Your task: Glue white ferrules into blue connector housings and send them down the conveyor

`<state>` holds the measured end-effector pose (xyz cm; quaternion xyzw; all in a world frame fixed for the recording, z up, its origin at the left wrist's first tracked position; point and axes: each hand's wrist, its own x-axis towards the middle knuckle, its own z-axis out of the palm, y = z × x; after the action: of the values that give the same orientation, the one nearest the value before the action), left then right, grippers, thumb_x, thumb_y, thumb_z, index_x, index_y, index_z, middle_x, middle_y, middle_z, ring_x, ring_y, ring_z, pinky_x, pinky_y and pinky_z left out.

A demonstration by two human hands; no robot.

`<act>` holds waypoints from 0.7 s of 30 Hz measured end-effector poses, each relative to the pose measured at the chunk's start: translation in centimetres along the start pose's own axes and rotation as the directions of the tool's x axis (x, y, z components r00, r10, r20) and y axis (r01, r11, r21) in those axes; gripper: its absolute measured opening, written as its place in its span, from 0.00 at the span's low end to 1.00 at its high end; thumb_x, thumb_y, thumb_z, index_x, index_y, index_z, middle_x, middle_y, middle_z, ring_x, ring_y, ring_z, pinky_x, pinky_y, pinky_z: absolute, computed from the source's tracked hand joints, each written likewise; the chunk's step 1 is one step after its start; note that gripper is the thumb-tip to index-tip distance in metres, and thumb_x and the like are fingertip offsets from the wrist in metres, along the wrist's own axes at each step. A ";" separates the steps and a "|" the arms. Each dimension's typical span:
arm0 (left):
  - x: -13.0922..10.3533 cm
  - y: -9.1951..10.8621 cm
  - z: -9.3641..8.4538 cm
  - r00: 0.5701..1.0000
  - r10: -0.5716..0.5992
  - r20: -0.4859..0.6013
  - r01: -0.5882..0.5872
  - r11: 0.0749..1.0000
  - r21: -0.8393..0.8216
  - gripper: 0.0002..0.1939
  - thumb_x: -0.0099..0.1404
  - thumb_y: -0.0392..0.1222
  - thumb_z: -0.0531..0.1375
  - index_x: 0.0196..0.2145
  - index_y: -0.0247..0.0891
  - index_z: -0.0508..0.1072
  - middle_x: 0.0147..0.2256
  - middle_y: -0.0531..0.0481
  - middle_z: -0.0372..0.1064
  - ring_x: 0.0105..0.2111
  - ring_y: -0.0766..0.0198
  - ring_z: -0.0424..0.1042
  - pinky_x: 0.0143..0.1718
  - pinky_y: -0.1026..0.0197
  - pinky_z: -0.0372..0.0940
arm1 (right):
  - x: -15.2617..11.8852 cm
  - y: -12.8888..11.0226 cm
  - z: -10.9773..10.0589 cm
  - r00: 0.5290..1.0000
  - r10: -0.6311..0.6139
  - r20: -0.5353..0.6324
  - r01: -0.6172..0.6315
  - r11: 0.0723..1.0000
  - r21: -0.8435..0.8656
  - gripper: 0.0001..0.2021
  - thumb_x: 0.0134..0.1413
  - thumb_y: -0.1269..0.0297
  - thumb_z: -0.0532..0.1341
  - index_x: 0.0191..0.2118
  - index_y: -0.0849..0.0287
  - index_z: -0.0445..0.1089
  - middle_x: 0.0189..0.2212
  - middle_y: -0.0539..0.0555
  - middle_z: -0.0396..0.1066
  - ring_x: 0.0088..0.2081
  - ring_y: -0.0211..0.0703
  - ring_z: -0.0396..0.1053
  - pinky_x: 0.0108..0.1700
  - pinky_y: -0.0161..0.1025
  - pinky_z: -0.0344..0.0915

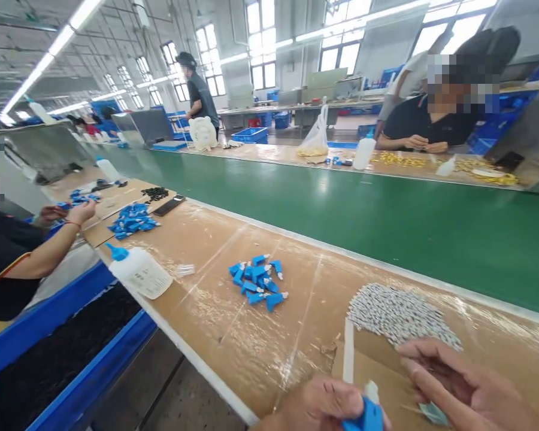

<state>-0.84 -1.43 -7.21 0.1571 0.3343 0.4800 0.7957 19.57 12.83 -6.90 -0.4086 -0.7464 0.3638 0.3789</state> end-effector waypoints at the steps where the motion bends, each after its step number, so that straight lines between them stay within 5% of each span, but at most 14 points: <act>1: -0.1 0.2 0.5 0.999 0.031 -0.013 -0.032 0.997 -0.069 0.14 0.60 0.50 0.66 0.27 0.36 0.84 0.23 0.42 0.69 0.20 0.67 0.69 0.26 0.62 0.62 | -0.9 -1.2 -0.7 0.988 0.079 0.129 -0.081 0.997 0.009 0.14 0.47 0.49 0.72 0.38 0.49 0.80 0.25 0.54 0.78 0.23 0.50 0.75 0.23 0.40 0.74; 3: -0.4 0.7 1.7 0.993 0.112 -0.025 -0.115 0.985 -0.131 0.18 0.56 0.52 0.70 0.32 0.30 0.83 0.26 0.43 0.70 0.22 0.68 0.68 0.27 0.65 0.63 | -2.7 -4.2 -1.6 0.941 0.240 0.238 -0.256 0.966 0.040 0.12 0.55 0.53 0.69 0.41 0.53 0.78 0.27 0.53 0.78 0.29 0.48 0.77 0.32 0.39 0.76; 8: -0.2 3.0 4.8 0.974 0.223 0.041 -0.222 0.974 -0.037 0.17 0.62 0.50 0.68 0.32 0.30 0.80 0.27 0.47 0.69 0.27 0.70 0.66 0.30 0.70 0.63 | -4.6 -9.5 -0.7 0.959 0.271 0.087 -0.274 0.795 0.541 0.10 0.58 0.55 0.69 0.38 0.56 0.76 0.27 0.52 0.76 0.27 0.38 0.73 0.29 0.31 0.70; 14: -0.5 3.3 7.5 0.961 0.225 0.159 -0.229 0.973 0.010 0.15 0.67 0.48 0.65 0.35 0.31 0.79 0.30 0.46 0.69 0.28 0.69 0.64 0.31 0.68 0.63 | -5.8 -11.1 -0.7 0.950 0.297 0.091 -0.271 0.647 0.713 0.08 0.55 0.61 0.72 0.34 0.59 0.78 0.24 0.53 0.77 0.24 0.33 0.72 0.26 0.26 0.68; 21: -0.4 3.1 7.2 0.938 0.286 0.197 -0.316 0.938 0.142 0.15 0.69 0.50 0.63 0.38 0.33 0.81 0.29 0.48 0.69 0.29 0.68 0.63 0.31 0.67 0.61 | -6.3 -10.8 -0.4 0.953 0.282 0.113 -0.273 0.630 0.727 0.08 0.56 0.60 0.71 0.35 0.59 0.77 0.25 0.51 0.74 0.25 0.32 0.71 0.27 0.26 0.68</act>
<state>1.93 0.31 -0.02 0.3155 0.2756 0.5503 0.7223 18.74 2.98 0.82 -0.3337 -0.4627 0.6839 0.4547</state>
